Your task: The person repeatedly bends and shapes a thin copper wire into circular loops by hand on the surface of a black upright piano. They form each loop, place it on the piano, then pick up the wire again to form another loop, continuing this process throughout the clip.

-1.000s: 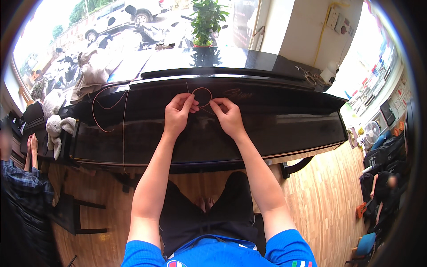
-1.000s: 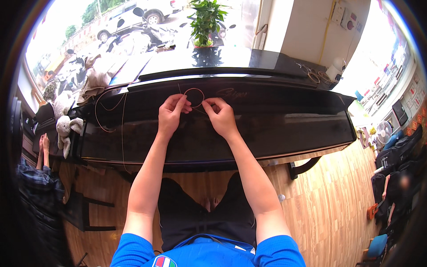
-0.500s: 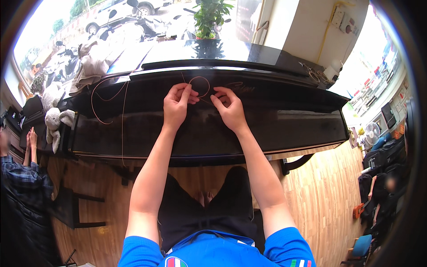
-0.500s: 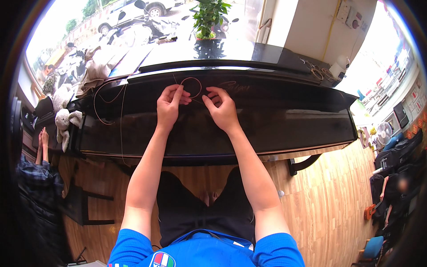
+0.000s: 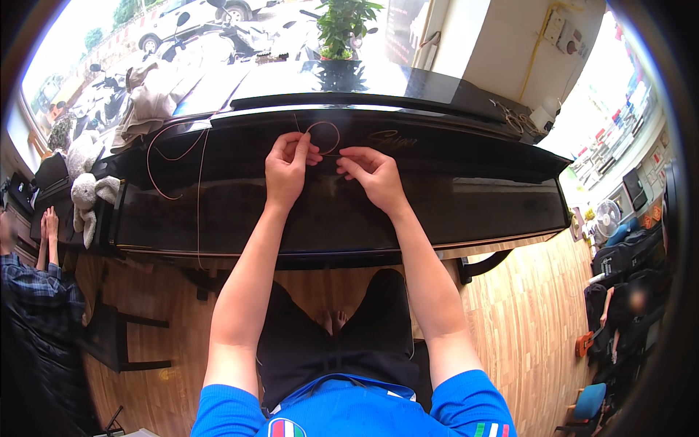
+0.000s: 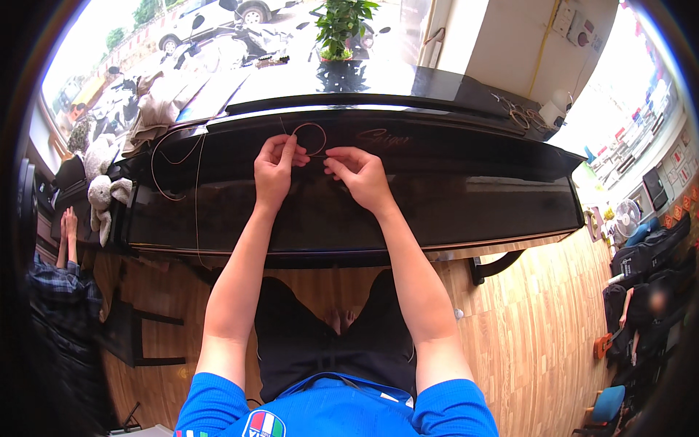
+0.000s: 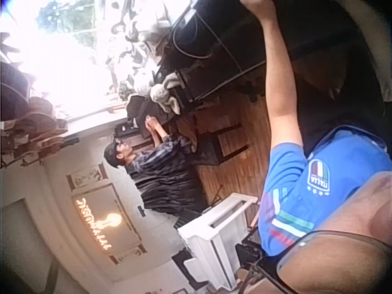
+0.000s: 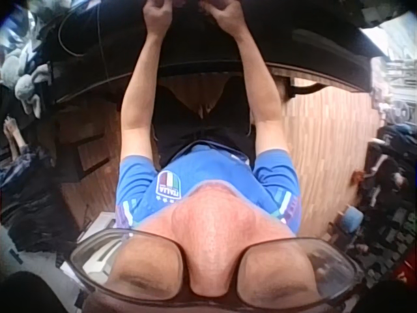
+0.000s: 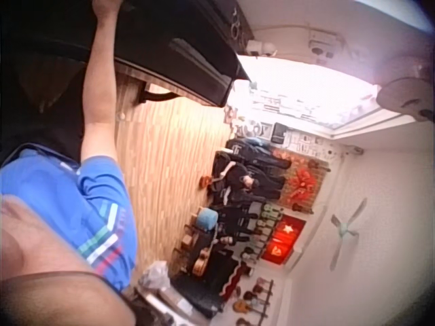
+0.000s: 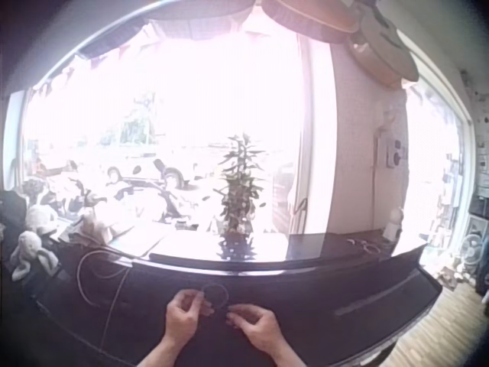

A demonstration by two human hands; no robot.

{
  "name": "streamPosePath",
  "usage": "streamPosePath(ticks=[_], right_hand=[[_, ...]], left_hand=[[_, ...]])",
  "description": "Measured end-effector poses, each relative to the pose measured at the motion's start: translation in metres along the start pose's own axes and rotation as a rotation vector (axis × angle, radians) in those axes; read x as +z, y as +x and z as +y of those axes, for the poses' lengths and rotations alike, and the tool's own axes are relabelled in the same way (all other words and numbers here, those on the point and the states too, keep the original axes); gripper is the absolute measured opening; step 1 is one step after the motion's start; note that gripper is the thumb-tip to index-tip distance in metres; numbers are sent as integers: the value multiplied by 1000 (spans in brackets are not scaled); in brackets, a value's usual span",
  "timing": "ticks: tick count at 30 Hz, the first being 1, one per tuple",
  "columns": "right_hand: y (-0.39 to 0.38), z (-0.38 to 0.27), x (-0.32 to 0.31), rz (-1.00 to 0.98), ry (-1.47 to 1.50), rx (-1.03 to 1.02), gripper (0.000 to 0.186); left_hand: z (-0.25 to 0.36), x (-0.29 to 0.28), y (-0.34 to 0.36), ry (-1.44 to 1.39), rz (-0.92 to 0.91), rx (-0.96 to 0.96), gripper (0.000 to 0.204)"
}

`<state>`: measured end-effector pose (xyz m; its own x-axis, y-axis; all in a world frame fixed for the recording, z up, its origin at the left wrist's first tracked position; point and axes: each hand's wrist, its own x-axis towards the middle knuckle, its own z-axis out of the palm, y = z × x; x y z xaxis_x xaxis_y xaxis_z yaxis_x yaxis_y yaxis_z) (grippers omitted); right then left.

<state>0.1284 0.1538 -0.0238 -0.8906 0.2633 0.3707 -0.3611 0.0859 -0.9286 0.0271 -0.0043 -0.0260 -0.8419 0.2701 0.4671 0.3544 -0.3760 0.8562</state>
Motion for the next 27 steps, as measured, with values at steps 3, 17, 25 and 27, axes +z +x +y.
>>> streamPosePath(ticks=[3, 17, 25, 27], right_hand=[[1, -7, 0, 21, 124, -3, 25], [0, -2, -2, 69, 83, 44, 29], [0, -1, -7, -19, 170, 37, 19], [2, 6, -8, -5, 44, -35, 18]], left_hand=[[-2, 0, 0, 26, -18, -1, 19], [-4, -2, 0, 0, -54, -26, 21], [-6, -2, -1, 67, -141, -102, 20], [-5, -1, -2, 84, -196, -112, 20]])
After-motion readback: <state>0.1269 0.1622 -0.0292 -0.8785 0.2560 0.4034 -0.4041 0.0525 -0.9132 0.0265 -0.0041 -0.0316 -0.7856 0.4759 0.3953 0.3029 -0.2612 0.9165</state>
